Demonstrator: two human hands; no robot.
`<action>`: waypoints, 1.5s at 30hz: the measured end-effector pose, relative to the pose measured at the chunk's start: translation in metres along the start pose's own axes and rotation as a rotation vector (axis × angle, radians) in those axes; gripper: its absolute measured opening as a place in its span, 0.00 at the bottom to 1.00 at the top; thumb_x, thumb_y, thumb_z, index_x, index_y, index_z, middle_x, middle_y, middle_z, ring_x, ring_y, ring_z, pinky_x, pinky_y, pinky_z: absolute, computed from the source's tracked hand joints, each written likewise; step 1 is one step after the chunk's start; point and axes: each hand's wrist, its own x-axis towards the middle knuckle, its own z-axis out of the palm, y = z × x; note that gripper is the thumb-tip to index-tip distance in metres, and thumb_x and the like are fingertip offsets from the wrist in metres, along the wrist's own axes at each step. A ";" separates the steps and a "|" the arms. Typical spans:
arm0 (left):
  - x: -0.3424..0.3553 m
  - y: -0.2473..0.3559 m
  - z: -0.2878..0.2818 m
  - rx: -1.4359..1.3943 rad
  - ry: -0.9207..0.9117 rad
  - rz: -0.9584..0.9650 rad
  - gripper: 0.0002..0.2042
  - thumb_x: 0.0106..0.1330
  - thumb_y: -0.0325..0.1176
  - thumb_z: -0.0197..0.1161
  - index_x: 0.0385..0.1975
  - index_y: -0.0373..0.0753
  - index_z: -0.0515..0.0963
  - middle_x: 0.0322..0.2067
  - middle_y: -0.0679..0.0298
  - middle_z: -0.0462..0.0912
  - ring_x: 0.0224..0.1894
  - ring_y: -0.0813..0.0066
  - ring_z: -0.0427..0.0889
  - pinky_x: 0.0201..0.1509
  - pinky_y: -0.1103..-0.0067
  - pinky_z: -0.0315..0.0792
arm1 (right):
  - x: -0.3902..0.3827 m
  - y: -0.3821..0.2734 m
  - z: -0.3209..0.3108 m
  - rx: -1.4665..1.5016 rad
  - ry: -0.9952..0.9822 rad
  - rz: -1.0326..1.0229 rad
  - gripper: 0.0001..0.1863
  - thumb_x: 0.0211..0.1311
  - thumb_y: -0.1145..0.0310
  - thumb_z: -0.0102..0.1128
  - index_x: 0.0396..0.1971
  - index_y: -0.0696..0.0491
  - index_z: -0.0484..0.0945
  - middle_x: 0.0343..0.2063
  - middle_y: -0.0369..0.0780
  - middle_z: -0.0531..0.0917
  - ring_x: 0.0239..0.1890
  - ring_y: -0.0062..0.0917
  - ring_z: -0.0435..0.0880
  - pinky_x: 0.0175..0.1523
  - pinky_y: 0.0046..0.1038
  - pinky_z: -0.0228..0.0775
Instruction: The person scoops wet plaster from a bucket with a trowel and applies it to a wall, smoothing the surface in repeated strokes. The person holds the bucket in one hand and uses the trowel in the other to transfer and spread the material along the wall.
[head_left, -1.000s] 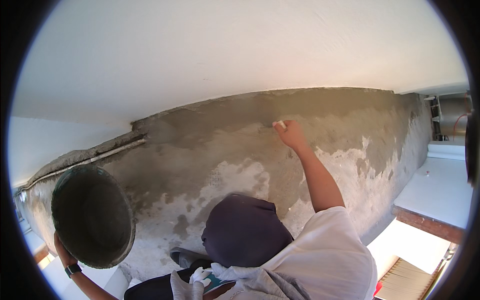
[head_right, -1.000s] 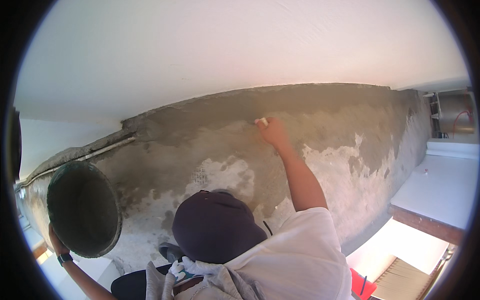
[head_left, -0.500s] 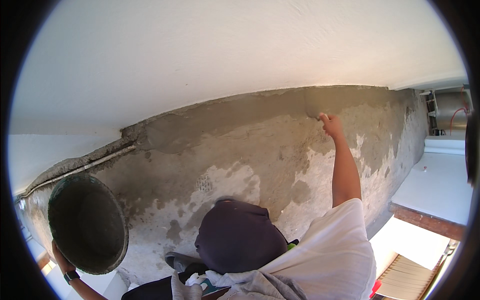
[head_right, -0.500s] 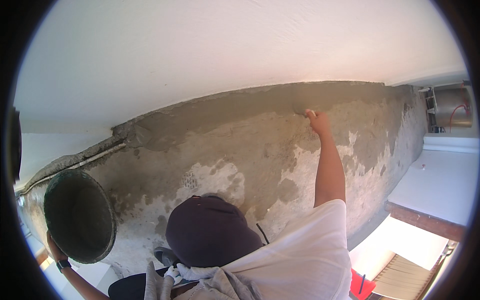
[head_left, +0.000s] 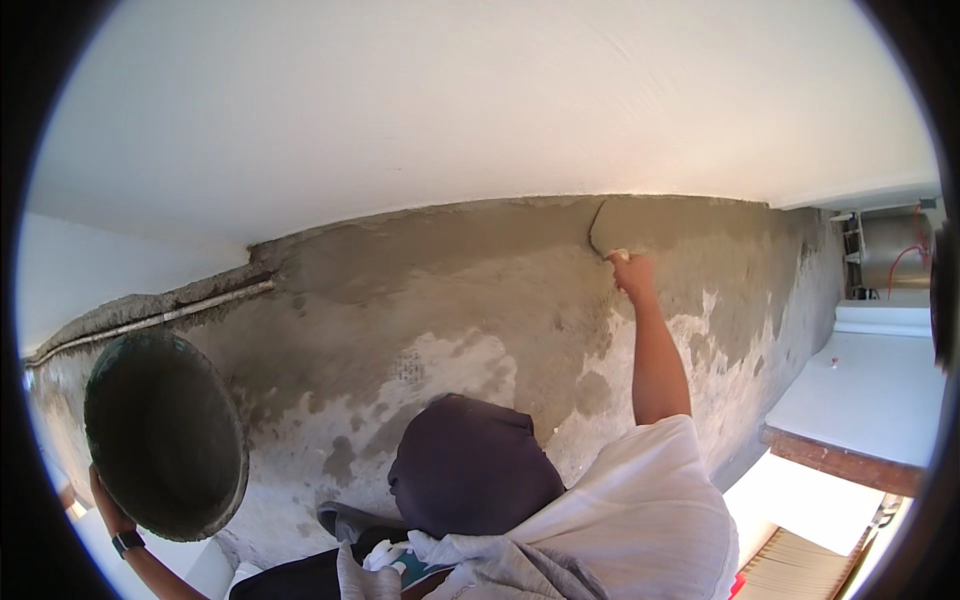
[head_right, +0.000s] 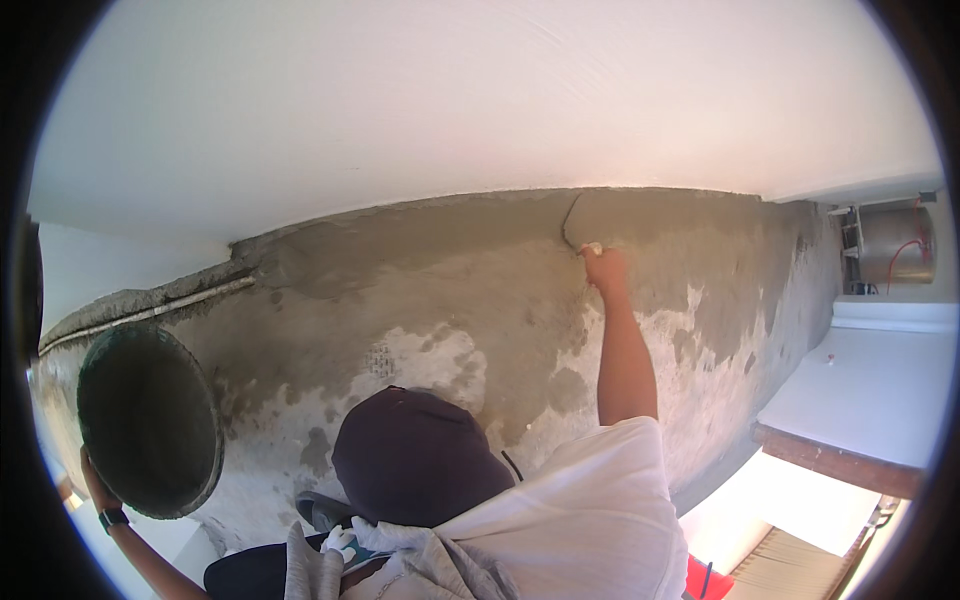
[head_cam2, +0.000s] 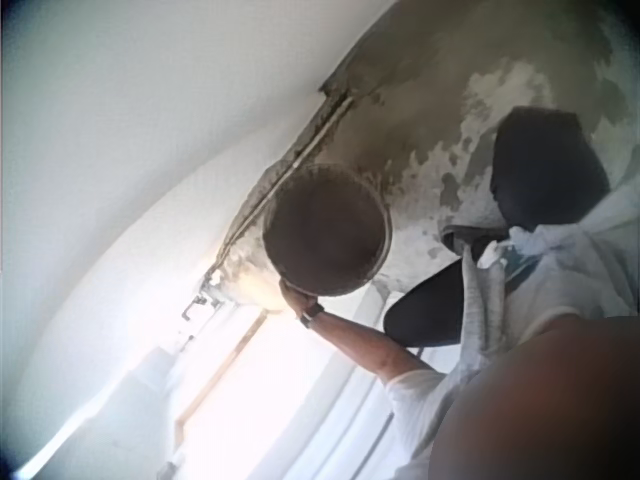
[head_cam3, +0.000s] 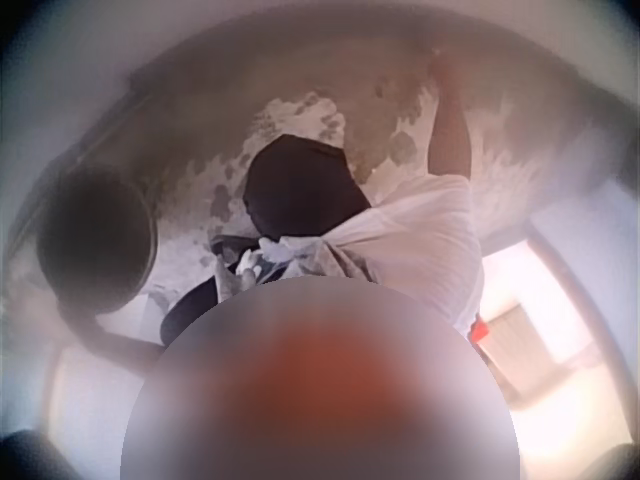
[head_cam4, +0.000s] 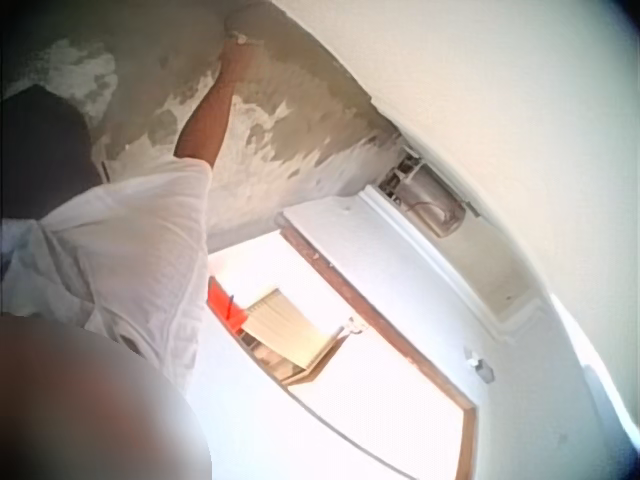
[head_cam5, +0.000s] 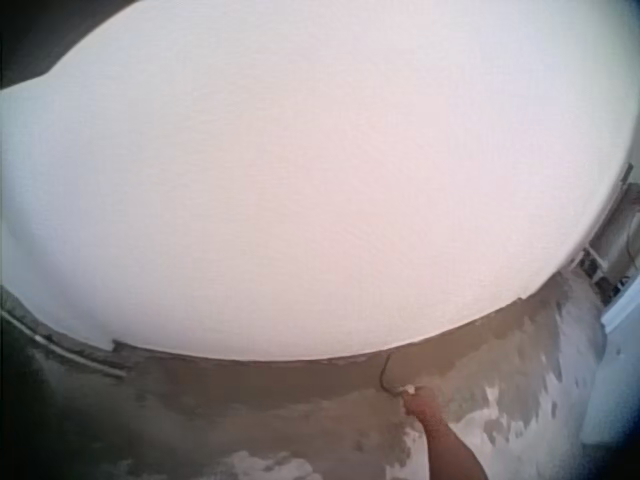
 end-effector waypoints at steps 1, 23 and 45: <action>0.001 -0.002 -0.003 0.039 -0.044 0.043 0.19 0.79 0.45 0.46 0.54 0.39 0.77 0.49 0.65 0.85 0.50 0.69 0.84 0.56 0.72 0.78 | -0.010 -0.009 0.008 -0.012 -0.006 -0.011 0.24 0.62 0.53 0.67 0.20 0.61 0.79 0.14 0.42 0.80 0.12 0.26 0.80 0.20 0.31 0.71; -0.006 -0.014 0.004 -0.086 0.003 0.093 0.20 0.79 0.45 0.49 0.57 0.36 0.77 0.52 0.65 0.83 0.51 0.74 0.81 0.58 0.76 0.73 | -0.261 -0.261 0.223 -0.202 -0.342 -0.495 0.28 0.62 0.50 0.63 0.38 0.66 0.82 0.36 0.60 0.84 0.43 0.55 0.85 0.49 0.47 0.77; -0.010 0.011 0.049 0.286 0.145 0.030 0.22 0.77 0.50 0.50 0.37 0.38 0.83 0.22 0.76 0.78 0.19 0.88 0.68 0.19 0.83 0.55 | -0.301 -0.289 0.211 -0.302 -0.158 -0.484 0.27 0.65 0.50 0.60 0.41 0.64 0.80 0.37 0.62 0.84 0.45 0.57 0.84 0.51 0.50 0.75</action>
